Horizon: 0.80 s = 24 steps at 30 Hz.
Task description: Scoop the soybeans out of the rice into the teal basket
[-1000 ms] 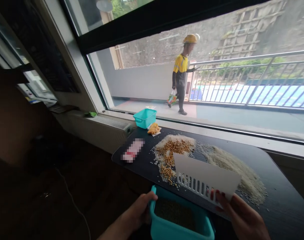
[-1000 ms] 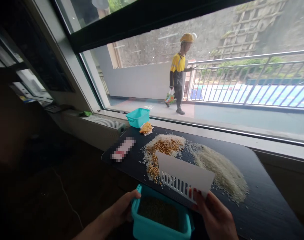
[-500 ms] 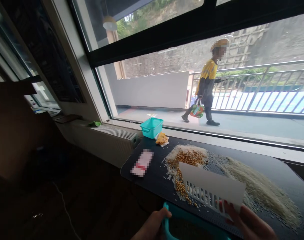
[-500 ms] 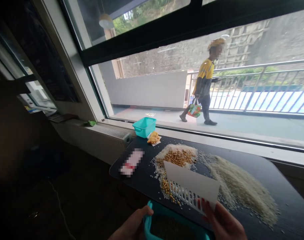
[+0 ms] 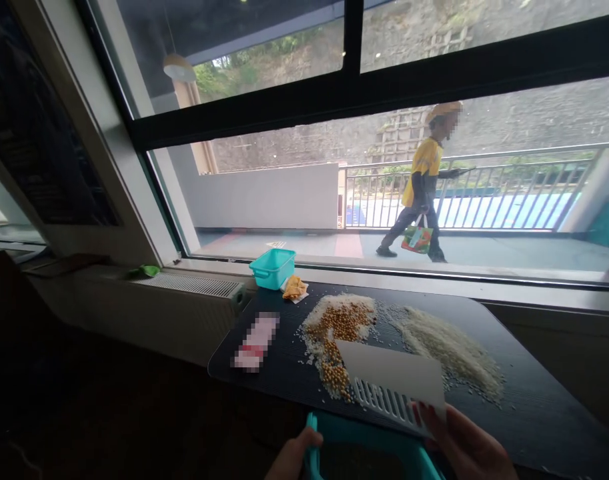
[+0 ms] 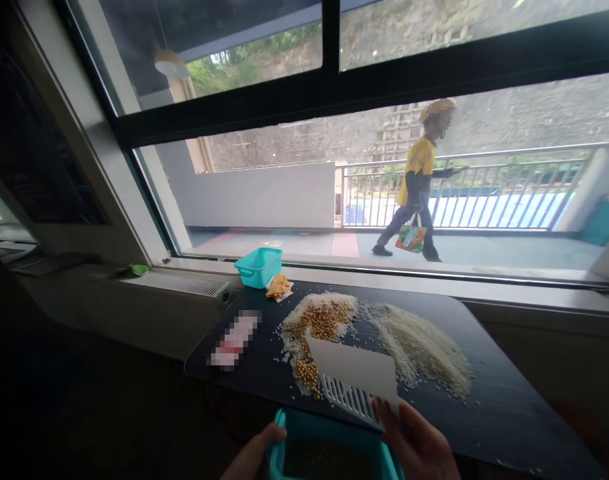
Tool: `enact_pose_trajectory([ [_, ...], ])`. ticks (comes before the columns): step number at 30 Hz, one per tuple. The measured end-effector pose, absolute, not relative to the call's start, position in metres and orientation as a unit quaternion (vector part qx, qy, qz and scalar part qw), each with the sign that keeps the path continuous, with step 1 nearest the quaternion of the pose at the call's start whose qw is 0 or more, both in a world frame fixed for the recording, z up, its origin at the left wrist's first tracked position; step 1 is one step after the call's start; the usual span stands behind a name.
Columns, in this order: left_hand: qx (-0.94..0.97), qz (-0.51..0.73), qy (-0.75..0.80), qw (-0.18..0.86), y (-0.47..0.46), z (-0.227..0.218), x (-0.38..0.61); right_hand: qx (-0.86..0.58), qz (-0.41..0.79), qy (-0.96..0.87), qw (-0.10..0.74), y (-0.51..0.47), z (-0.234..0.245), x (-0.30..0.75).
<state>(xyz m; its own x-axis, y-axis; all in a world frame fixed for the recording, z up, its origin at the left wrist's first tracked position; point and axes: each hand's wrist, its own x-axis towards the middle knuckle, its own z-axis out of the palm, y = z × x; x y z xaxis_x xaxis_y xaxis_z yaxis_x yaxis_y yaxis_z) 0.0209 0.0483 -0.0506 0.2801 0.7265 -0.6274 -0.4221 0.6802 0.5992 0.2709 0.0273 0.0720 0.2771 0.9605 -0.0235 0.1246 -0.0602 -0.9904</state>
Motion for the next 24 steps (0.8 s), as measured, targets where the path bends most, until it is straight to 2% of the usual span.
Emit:
enact_pose_trajectory([
  [7, 0.146, 0.34, 0.511, 0.776, 0.034, -0.034, 0.023, -0.59, 0.332, -0.435, 0.594, 0.019, 0.065, 0.271],
  [10, 0.147, 0.351, 0.515, 0.768, 0.03, -0.03, 0.021, -0.573, 0.355, -0.464, 0.574, 0.013, 0.064, 0.273],
  [24, 0.183, 0.344, 0.5, 0.773, 0.015, -0.007, 0.019, -0.623, 0.291, -0.458, 0.564, 0.0, 0.065, 0.277],
])
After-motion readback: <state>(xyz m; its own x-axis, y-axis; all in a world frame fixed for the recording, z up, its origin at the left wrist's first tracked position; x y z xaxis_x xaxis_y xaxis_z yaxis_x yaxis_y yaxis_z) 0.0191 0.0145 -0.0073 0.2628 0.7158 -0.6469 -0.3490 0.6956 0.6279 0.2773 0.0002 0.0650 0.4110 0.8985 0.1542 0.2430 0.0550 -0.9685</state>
